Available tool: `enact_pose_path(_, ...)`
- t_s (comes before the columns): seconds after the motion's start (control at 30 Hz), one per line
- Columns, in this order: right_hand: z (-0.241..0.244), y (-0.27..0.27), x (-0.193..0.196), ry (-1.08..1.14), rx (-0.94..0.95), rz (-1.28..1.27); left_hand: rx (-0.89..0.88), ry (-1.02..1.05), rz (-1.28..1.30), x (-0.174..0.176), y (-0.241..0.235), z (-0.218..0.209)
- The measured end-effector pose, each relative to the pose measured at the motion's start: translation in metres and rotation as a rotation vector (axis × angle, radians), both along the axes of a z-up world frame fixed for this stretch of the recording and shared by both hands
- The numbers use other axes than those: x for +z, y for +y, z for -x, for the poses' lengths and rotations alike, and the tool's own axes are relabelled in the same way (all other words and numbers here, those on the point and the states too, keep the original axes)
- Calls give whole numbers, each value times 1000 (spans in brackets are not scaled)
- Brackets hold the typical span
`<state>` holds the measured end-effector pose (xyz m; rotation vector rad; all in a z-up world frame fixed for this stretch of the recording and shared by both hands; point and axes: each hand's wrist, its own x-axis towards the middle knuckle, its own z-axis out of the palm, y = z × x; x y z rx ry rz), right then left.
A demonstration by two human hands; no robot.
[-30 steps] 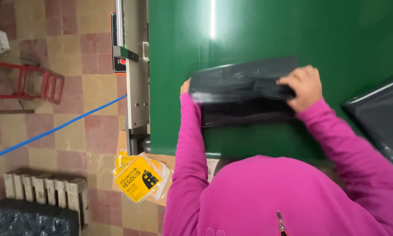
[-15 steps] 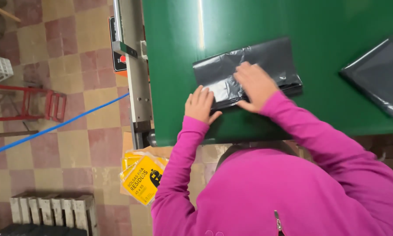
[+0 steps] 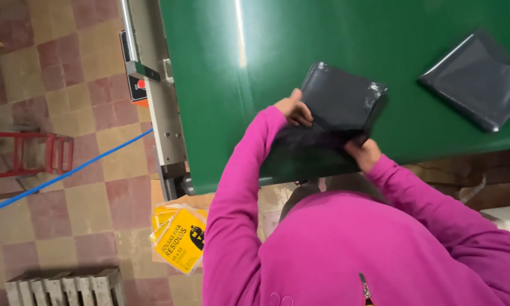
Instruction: Folding black plastic bags, placing them into printed yellow sleeves, and sealing the finished packs with a manual heat sealer.
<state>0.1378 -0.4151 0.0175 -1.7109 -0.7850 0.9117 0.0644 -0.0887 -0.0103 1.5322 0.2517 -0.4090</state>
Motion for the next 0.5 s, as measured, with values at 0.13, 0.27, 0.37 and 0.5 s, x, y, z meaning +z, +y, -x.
enact_pose_path(0.13, -39, 16, 12, 935, -526, -227, 279, 346, -328, -24, 14, -28)
enact_pose_path(0.27, -68, -1, 1, 1064, -401, -168, 365, -13, -771, 98, -30, -22)
enact_pose_path(0.37, -105, -16, -2, 897, -300, 64, 594, 113, -878, 147, -44, -42)
enact_pose_path(0.5, -131, 29, 101, -668, -207, 30, 718, -30, -1083, 159, -79, -57)
